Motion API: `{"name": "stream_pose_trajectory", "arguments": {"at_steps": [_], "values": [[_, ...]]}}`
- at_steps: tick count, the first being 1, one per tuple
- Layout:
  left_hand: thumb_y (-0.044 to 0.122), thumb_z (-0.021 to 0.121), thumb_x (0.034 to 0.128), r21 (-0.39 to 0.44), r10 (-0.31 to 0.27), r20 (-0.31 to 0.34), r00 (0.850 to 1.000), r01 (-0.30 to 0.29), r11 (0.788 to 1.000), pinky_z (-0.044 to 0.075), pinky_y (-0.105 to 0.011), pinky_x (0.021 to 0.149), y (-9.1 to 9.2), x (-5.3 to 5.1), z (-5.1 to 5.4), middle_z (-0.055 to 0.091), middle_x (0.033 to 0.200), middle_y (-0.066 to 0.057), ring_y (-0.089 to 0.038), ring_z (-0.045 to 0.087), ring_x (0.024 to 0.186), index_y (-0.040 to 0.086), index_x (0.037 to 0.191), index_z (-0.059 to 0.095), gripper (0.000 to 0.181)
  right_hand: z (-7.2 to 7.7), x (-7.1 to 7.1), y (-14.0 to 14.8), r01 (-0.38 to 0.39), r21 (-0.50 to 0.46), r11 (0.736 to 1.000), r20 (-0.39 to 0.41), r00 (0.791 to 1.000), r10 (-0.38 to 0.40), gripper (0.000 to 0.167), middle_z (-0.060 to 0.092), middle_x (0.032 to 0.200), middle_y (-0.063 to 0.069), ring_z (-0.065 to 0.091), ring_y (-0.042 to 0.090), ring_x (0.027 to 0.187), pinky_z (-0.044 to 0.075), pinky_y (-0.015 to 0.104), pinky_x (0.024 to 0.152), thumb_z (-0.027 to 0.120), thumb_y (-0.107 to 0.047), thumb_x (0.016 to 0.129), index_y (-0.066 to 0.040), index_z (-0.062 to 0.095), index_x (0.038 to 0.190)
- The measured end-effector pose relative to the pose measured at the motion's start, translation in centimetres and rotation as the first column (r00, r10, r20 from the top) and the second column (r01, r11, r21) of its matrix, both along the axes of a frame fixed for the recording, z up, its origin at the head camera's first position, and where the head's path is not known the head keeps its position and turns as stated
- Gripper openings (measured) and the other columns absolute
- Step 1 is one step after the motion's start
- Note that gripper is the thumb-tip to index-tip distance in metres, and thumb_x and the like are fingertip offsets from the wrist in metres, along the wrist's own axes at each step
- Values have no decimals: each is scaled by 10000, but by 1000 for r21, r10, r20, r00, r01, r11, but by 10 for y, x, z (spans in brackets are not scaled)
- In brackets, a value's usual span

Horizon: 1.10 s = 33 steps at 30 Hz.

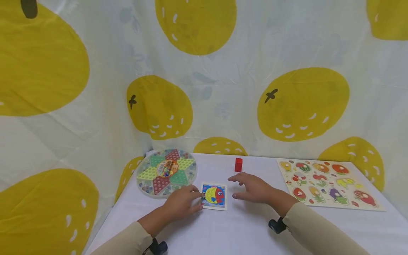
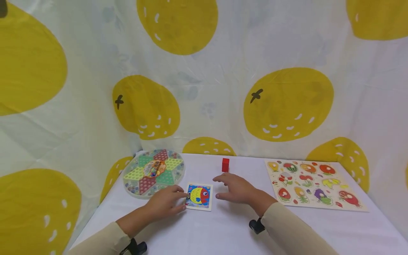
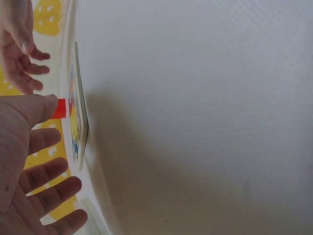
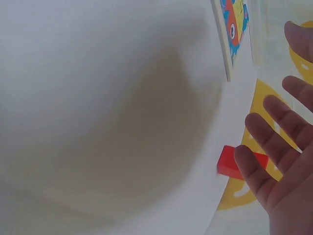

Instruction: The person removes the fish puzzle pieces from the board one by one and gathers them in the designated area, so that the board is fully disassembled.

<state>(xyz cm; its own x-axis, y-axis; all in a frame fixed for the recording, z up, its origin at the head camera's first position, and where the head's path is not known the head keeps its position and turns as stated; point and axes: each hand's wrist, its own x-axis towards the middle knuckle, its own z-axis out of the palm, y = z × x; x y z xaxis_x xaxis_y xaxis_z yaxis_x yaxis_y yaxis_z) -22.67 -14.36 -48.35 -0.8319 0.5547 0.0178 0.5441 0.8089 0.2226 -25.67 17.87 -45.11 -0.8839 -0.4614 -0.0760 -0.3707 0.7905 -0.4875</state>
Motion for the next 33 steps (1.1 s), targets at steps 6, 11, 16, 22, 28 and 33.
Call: {"name": "stream_pose_trajectory", "arguments": {"at_steps": [6, 11, 16, 22, 28, 33], "values": [[514, 759, 969, -36, 39, 48, 998, -37, 999, 558, -422, 968, 3, -6, 1, 668, 1315, 30, -174, 642, 1177, 294, 1408, 720, 492, 1, -16, -20, -68, -76, 995, 62, 995, 73, 569, 662, 1392, 3, 627, 257, 1231, 575, 494, 942, 868, -311, 905, -208, 672, 1430], [500, 789, 949, -63, 70, 81, 994, -65, 996, 557, -428, 978, 8, -9, 6, 680, 1288, 27, -183, 645, 1166, 281, 1401, 730, 506, -2, -27, -40, -70, -124, 990, 130, 988, 86, 489, 689, 1306, -20, 638, 246, 1199, 588, 462, 920, 860, -265, 918, -209, 707, 1379], [484, 793, 947, -92, 36, 76, 996, -29, 995, 546, -428, 987, 13, -4, 7, 684, 1273, 22, -187, 642, 1141, 271, 1377, 748, 482, -12, -32, -59, -48, -126, 991, 158, 985, 68, 439, 697, 1228, -46, 648, 239, 1169, 598, 411, 906, 856, -213, 923, -214, 727, 1342], [523, 749, 969, -115, 18, 57, 998, -12, 993, 531, -428, 998, 13, -4, 3, 666, 1301, 34, -166, 622, 1151, 287, 1399, 728, 491, -18, -38, -76, -107, -94, 990, 113, 987, 117, 445, 673, 1244, -16, 635, 233, 1181, 563, 440, 991, 854, -178, 928, -190, 724, 1354], [547, 744, 968, -111, 30, 71, 997, -22, 994, 523, -441, 1013, 14, -3, 3, 662, 1326, 37, -169, 615, 1175, 302, 1415, 717, 511, -23, -44, -83, -108, -51, 993, 112, 987, 113, 473, 653, 1179, -33, 619, 184, 1119, 556, 421, 978, 881, -200, 900, -208, 732, 1350], [540, 751, 968, -113, 39, 87, 995, -29, 993, 525, -442, 1015, 13, -1, 5, 662, 1334, 31, -174, 616, 1180, 300, 1411, 720, 505, -29, -50, -85, -109, -38, 993, 137, 984, 114, 456, 635, 1179, -63, 611, 162, 1123, 555, 398, 978, 863, -224, 921, -250, 732, 1357]]}}
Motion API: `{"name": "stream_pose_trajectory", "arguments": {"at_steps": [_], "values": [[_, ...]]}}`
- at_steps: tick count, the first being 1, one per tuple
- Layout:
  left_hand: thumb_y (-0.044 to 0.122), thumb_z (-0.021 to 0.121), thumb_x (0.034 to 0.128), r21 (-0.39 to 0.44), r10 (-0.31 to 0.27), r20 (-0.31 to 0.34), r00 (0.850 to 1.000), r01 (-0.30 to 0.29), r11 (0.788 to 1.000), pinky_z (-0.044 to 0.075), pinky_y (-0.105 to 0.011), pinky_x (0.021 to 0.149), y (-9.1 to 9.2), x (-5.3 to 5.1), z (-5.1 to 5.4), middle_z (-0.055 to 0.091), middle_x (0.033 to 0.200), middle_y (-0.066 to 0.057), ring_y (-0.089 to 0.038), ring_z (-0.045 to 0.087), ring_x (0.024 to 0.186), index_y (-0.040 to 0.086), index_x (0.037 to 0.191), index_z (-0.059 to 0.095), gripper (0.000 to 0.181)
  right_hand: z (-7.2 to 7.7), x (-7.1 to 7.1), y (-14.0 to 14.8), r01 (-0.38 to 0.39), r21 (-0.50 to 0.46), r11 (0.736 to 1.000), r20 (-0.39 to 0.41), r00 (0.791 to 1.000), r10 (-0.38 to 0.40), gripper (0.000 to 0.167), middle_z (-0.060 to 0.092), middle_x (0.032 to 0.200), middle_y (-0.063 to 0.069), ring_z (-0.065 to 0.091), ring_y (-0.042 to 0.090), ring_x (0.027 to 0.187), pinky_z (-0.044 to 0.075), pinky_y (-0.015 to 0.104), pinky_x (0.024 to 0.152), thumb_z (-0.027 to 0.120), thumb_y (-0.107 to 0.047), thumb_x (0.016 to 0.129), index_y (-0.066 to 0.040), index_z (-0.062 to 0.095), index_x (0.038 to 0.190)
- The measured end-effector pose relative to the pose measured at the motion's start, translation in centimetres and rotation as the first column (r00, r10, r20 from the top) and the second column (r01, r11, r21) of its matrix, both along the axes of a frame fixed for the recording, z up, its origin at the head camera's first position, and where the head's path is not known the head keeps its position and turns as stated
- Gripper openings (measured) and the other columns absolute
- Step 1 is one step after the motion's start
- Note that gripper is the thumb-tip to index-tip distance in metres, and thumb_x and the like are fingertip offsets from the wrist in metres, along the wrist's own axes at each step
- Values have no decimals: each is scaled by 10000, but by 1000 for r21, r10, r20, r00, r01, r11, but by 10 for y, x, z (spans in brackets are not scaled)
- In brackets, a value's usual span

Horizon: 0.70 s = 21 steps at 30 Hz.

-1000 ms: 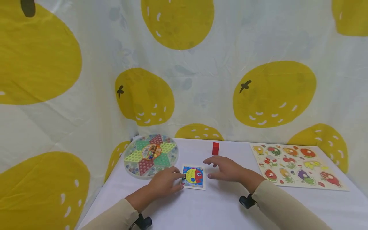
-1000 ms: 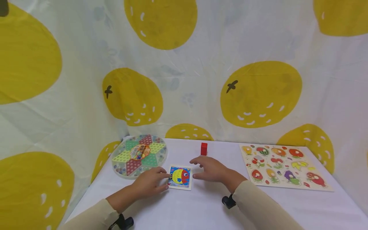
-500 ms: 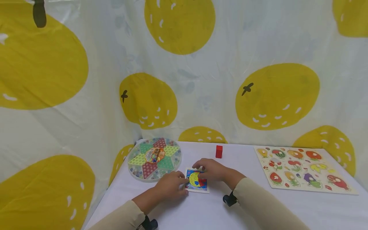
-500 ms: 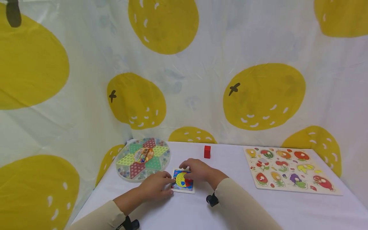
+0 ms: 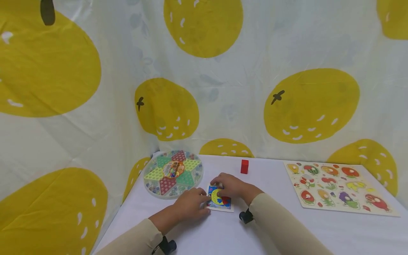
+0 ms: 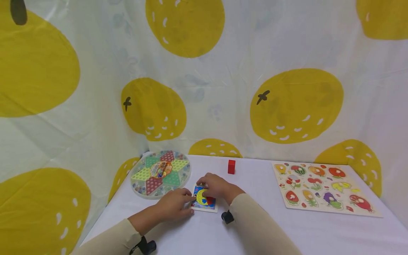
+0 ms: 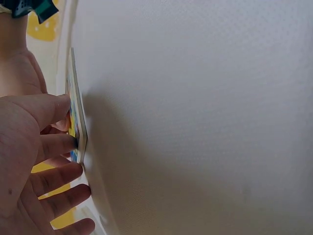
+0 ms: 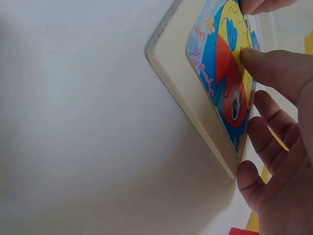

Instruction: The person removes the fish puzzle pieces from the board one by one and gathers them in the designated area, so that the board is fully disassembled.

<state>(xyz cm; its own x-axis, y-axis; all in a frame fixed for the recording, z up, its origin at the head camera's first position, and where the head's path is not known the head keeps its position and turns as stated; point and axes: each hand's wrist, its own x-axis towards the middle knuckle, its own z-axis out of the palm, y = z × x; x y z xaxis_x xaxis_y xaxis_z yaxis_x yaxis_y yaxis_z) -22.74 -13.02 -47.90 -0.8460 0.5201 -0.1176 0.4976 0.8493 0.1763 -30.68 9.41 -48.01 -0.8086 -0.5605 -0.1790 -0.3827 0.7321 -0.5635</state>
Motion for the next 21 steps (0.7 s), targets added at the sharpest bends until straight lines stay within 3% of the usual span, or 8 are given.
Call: {"name": "stream_pose_trajectory", "arguments": {"at_steps": [7, 21], "values": [[523, 735, 985, -12, -16, -6, 1000, 16, 1000, 520, -442, 1016, 3, -1, 5, 662, 1332, 25, -176, 614, 1178, 278, 1413, 721, 493, -3, -3, 3, 16, -12, 1000, 45, 999, -16, 476, 618, 1227, -69, 598, 183, 1180, 554, 408, 993, 868, -237, 915, -296, 724, 1365], [530, 735, 976, -13, -1, 29, 1000, 1, 1000, 523, -455, 1000, 3, -2, 5, 669, 1303, 33, -176, 608, 1157, 277, 1384, 744, 480, -14, -8, -1, 84, -70, 994, 83, 993, -78, 483, 622, 1247, -41, 614, 207, 1162, 580, 392, 945, 909, -175, 864, -354, 716, 1269]]}}
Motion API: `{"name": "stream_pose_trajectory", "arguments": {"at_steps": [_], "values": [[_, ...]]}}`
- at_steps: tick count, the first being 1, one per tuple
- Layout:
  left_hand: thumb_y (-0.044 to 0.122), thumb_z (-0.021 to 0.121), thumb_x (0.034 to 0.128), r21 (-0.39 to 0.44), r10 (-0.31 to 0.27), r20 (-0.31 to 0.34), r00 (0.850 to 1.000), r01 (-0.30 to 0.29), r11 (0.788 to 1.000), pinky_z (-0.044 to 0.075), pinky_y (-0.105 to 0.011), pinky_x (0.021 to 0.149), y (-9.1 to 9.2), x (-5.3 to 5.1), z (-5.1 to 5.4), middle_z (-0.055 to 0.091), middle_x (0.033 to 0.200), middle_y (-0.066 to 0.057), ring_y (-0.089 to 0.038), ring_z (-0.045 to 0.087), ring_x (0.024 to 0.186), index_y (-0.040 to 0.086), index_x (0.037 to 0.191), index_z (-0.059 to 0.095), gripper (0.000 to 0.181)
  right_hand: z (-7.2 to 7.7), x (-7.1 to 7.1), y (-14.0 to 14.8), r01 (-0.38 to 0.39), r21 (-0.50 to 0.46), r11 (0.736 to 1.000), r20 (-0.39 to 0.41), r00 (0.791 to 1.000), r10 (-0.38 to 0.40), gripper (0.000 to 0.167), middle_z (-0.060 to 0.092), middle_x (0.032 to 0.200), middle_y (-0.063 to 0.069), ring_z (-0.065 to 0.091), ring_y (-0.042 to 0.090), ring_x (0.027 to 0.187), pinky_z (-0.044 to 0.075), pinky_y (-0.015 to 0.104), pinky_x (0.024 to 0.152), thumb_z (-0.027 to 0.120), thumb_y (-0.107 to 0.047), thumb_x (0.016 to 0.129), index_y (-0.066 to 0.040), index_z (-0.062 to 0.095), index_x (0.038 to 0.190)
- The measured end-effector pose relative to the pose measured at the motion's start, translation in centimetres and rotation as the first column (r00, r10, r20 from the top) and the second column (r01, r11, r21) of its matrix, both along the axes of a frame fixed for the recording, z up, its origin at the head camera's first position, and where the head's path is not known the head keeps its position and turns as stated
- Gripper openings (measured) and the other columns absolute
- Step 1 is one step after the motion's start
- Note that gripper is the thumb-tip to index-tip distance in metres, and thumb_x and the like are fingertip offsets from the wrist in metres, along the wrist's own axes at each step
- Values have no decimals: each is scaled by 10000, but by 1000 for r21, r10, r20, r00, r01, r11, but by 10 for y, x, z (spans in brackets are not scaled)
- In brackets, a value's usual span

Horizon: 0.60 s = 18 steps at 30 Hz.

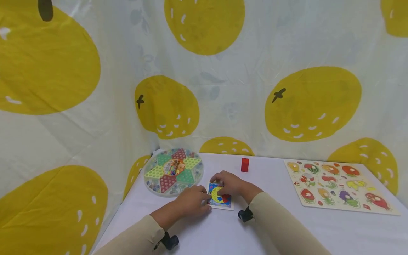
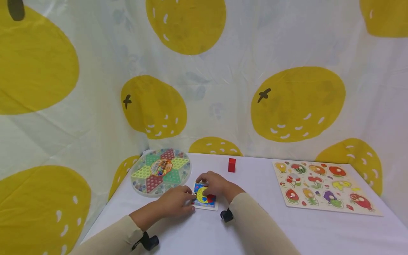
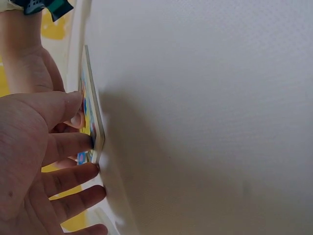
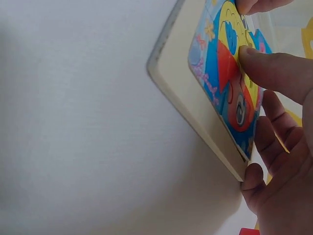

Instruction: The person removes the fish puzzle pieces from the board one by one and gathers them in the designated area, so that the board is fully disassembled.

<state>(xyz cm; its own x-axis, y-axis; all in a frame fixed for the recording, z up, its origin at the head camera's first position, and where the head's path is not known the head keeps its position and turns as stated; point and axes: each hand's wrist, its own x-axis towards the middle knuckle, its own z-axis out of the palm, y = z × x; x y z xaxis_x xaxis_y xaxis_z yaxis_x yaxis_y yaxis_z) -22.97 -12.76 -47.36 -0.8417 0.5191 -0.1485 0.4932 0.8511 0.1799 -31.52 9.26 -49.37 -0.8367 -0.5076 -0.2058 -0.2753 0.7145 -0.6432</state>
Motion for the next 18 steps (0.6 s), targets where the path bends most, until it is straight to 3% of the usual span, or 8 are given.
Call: {"name": "stream_pose_trajectory", "arguments": {"at_steps": [6, 14, 18], "values": [[496, 755, 974, 1, -14, -18, 1000, 14, 1000, 529, -440, 977, -2, -1, 1, 680, 1287, 18, -178, 610, 1137, 265, 1384, 748, 471, 0, 2, -2, 22, -42, 999, 0, 1000, -22, 484, 631, 1239, -38, 608, 222, 1174, 577, 415, 959, 907, -164, 866, -369, 716, 1261], [501, 744, 984, 3, -32, -17, 999, 32, 999, 532, -421, 968, -1, -2, 0, 686, 1261, 23, -160, 619, 1113, 263, 1363, 762, 448, -2, 6, 3, 10, -64, 998, -23, 1000, -12, 401, 648, 1192, -62, 624, 219, 1156, 569, 418, 965, 812, -119, 953, -342, 765, 1283], [504, 741, 987, 4, -30, -14, 999, 30, 1000, 533, -431, 980, 1, -3, -1, 688, 1257, 36, -155, 622, 1123, 276, 1357, 765, 436, -5, 4, 3, 27, -65, 998, -43, 999, -30, 401, 646, 1187, -53, 625, 217, 1154, 570, 414, 964, 824, -79, 931, -317, 781, 1252]]}}
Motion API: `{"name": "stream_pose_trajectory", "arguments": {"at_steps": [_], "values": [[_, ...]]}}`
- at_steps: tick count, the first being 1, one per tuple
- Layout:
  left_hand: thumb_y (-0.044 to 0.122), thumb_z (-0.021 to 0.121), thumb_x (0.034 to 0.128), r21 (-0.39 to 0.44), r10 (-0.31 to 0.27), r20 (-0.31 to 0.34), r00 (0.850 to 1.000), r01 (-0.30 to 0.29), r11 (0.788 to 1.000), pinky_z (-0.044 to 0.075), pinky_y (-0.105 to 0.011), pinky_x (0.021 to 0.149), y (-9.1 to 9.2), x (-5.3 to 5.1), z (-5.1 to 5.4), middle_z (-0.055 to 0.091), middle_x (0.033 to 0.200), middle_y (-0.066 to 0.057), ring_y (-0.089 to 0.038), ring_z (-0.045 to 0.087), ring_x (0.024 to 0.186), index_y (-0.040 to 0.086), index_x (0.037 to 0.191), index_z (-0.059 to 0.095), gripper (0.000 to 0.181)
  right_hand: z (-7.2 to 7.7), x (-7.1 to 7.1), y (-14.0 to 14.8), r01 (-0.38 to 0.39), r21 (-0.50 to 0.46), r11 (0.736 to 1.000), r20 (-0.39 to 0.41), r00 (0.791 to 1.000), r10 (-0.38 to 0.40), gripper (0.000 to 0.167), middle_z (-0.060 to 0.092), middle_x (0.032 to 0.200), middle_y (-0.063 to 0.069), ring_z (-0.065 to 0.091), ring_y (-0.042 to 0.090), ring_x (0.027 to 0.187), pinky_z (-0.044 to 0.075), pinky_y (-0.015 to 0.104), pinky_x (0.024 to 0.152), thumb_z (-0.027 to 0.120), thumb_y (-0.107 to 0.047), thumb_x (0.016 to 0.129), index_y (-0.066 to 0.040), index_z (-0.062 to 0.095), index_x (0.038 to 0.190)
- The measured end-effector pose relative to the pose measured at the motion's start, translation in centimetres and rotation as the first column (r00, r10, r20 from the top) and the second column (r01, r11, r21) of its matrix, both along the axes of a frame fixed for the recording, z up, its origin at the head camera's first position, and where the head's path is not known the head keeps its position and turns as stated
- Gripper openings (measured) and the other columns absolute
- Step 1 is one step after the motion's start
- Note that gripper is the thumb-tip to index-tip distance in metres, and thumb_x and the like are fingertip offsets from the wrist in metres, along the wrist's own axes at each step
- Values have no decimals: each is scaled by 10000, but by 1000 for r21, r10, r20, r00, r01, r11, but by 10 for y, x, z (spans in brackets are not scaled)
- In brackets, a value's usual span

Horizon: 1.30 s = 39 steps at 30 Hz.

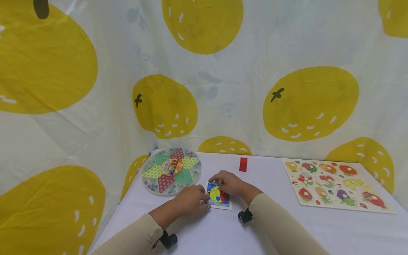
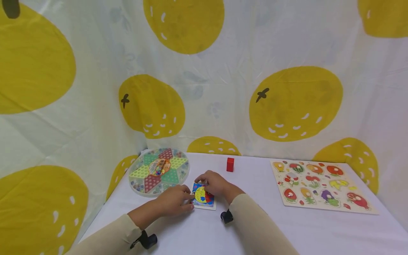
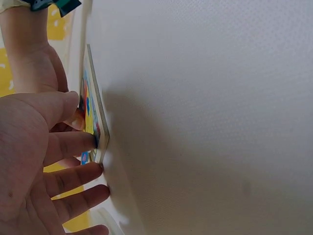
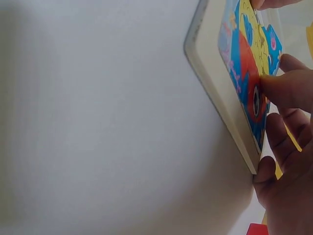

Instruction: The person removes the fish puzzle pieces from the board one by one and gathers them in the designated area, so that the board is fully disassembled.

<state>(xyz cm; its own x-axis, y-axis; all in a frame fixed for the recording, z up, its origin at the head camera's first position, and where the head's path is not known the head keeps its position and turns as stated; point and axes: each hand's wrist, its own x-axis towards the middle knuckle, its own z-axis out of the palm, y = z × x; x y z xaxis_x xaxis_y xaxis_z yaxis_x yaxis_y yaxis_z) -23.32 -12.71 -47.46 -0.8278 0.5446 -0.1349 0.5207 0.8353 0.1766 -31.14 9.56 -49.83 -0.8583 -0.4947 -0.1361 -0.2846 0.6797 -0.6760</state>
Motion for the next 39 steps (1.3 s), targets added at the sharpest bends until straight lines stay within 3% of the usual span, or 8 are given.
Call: {"name": "stream_pose_trajectory", "arguments": {"at_steps": [5, 12, 25, 33, 39], "values": [[500, 742, 987, 6, 2, 3, 1000, -2, 1000, 534, -423, 974, 0, 0, 1, 690, 1241, 41, -146, 619, 1108, 271, 1350, 770, 430, -2, -3, -4, 45, 15, 999, 15, 999, -46, 373, 645, 1225, -24, 620, 230, 1173, 577, 406, 961, 836, -71, 915, -313, 782, 1193], [488, 734, 997, 27, -2, 15, 1000, 1, 1000, 533, -397, 952, 1, 1, 2, 690, 1237, 42, -136, 614, 1096, 251, 1339, 777, 418, 2, -4, -10, 135, 0, 991, 121, 984, -134, 327, 660, 1234, 11, 626, 225, 1074, 603, 368, 885, 814, -18, 917, -257, 744, 1130], [477, 752, 985, 40, 17, 28, 999, -18, 999, 531, -403, 950, 2, 0, 6, 688, 1197, 48, -123, 612, 1068, 235, 1321, 787, 416, 4, -2, -13, 179, -89, 980, 180, 971, -161, 57, 670, 1067, 18, 652, 222, 908, 593, 330, 779, 771, -218, 1003, -211, 734, 1045], [480, 738, 993, 31, 1, 10, 1000, -2, 1000, 530, -416, 962, 3, 0, 4, 694, 1205, 45, -133, 620, 1077, 230, 1314, 791, 411, 17, 0, -3, 152, -115, 982, 199, 972, -127, 61, 688, 1074, 3, 632, 224, 1002, 583, 359, 872, 766, -244, 1009, -209, 746, 1054], [502, 737, 991, 16, 14, 3, 1000, -14, 1000, 532, -406, 958, 2, 1, 6, 698, 1213, 41, -138, 625, 1087, 227, 1324, 783, 435, 26, -6, 16, 185, -82, 979, 181, 969, -168, 67, 700, 1066, -10, 607, 229, 1055, 559, 427, 937, 776, -268, 998, -209, 762, 1025]]}}
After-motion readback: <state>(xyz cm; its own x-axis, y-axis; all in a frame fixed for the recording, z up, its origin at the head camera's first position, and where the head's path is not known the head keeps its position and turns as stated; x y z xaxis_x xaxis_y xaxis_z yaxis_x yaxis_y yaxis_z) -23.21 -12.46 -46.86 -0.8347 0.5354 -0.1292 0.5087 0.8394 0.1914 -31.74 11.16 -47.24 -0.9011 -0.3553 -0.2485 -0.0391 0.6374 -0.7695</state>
